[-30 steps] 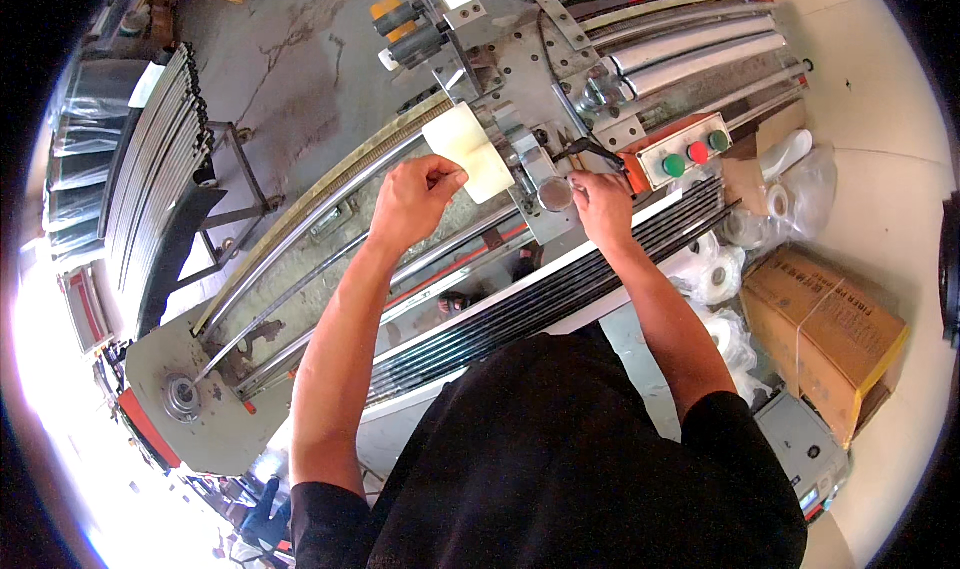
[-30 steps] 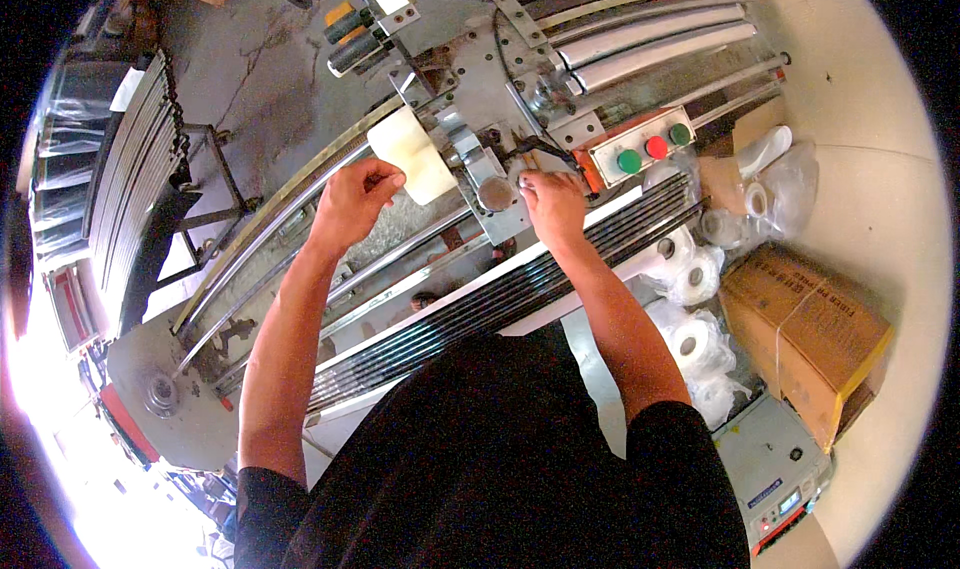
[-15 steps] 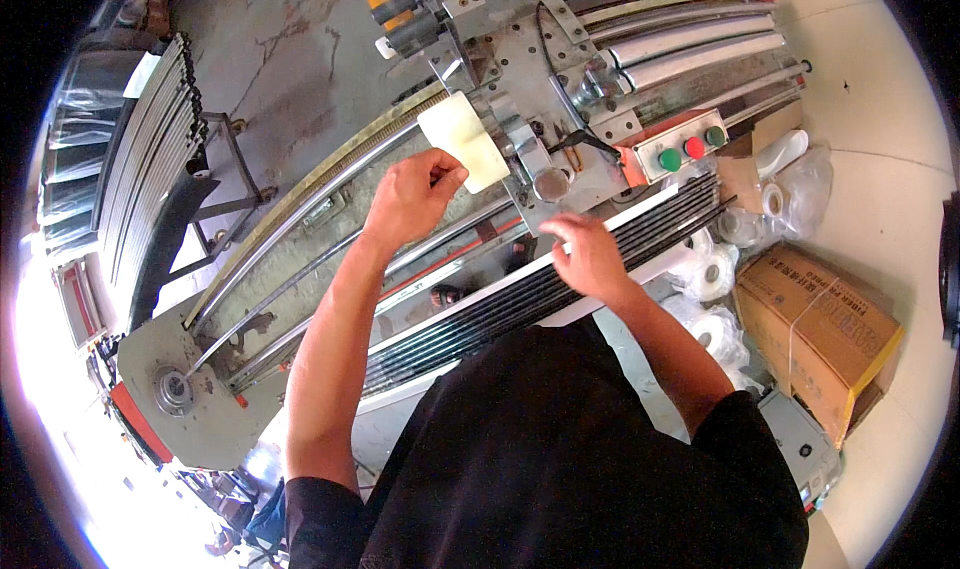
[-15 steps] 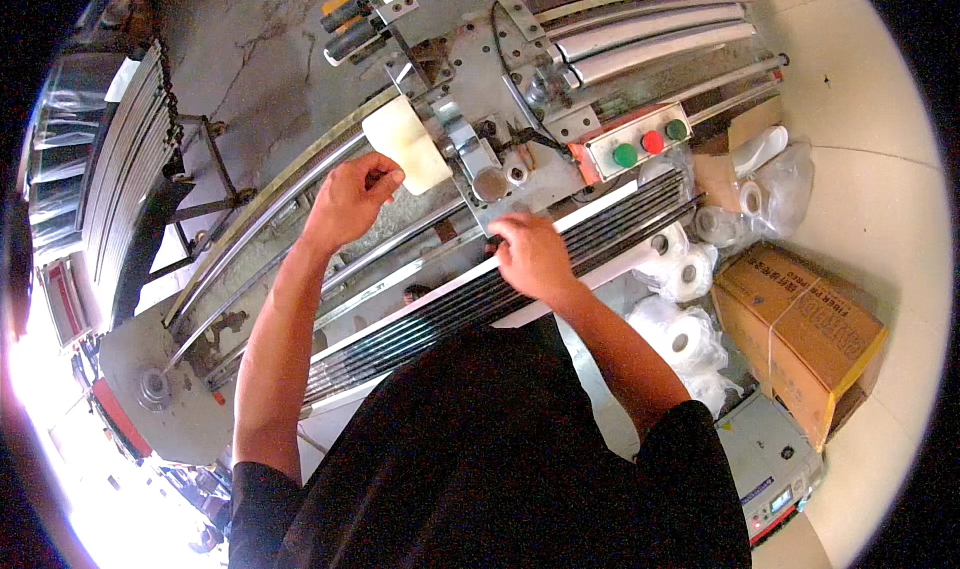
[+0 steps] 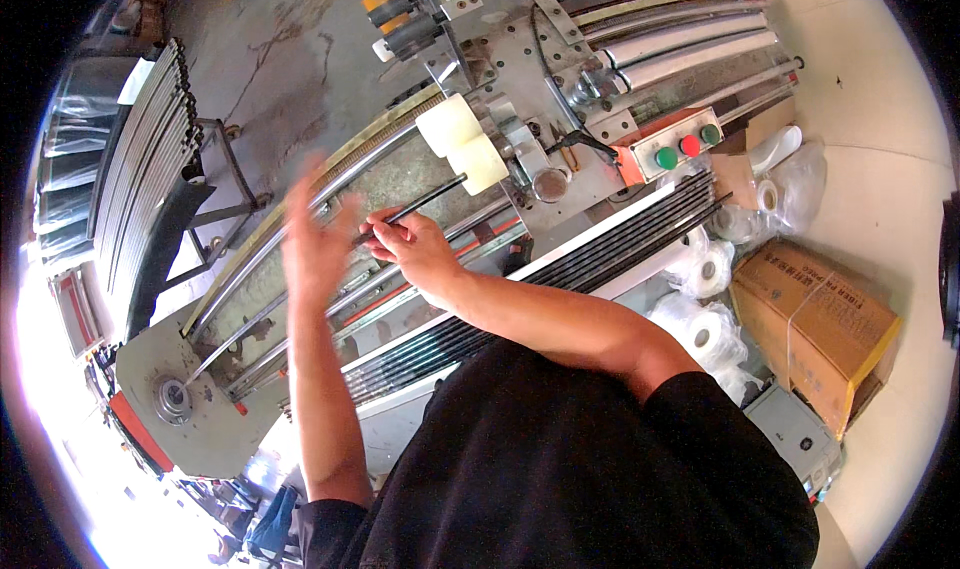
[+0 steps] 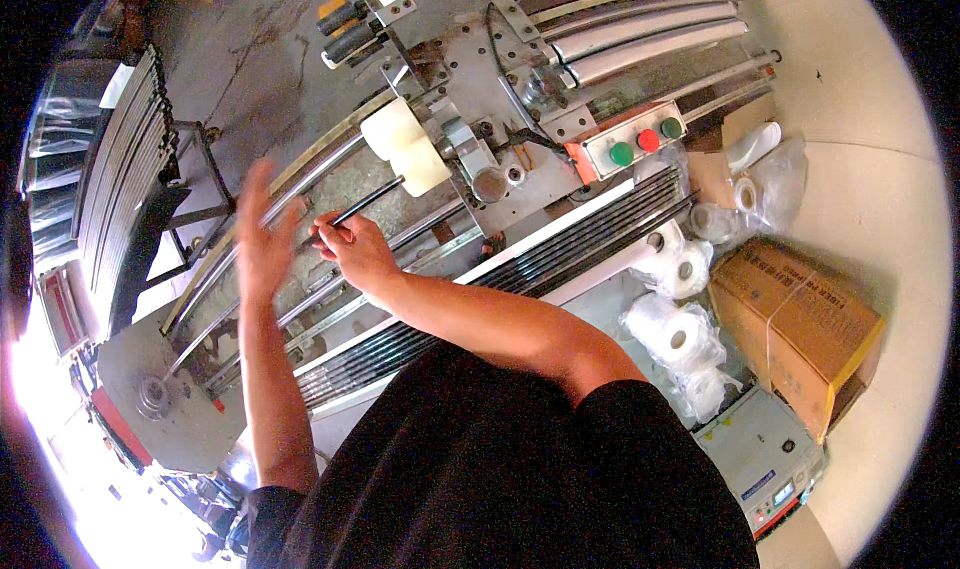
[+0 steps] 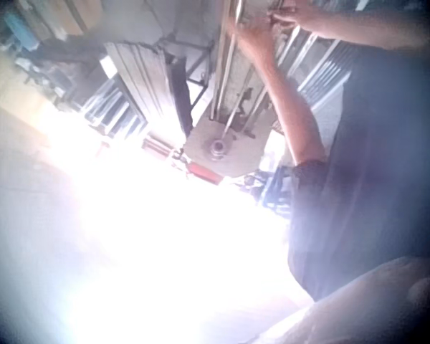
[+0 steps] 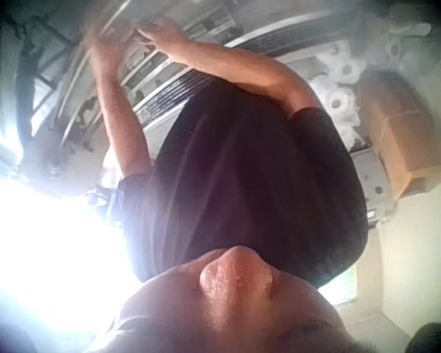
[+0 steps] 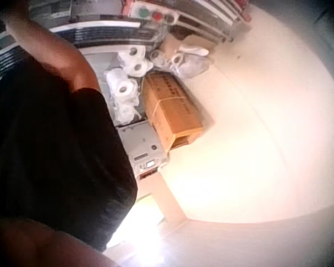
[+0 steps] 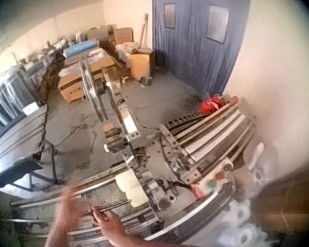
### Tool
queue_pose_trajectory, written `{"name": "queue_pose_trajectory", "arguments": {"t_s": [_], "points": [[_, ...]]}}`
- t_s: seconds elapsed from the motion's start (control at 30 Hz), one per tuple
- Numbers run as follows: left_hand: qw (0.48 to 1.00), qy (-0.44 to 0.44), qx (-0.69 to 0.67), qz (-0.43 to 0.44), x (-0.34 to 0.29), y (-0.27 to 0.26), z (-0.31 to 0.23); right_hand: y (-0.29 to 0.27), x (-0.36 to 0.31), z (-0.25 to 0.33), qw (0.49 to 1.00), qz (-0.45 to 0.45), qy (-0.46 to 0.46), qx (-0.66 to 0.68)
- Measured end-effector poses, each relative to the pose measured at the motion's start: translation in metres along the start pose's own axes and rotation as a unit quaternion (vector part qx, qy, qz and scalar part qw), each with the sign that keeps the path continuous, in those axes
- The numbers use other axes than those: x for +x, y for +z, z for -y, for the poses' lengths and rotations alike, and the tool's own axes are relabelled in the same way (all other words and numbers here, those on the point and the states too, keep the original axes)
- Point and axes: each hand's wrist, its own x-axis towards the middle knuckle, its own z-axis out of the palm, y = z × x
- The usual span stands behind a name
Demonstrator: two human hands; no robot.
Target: The person handles and aligns metal rods on an industrial machine, applying tape to the ends and placing them into guide rails. They move a bundle of rods from the side to the workspace.
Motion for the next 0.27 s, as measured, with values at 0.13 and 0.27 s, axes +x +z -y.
{"name": "queue_pose_trajectory", "arguments": {"t_s": [0.13,0.27], "points": [[0.811,-0.245,0.358,-0.392,-0.062,-0.096,0.268,0.008,-0.001,-0.015,1.000,-0.020,0.016,-0.002],[0.677,-0.649,0.238,-0.253,-0.216,-0.212,0.433,0.016,-0.008,-0.003,0.995,-0.011,0.027,-0.095]]}}
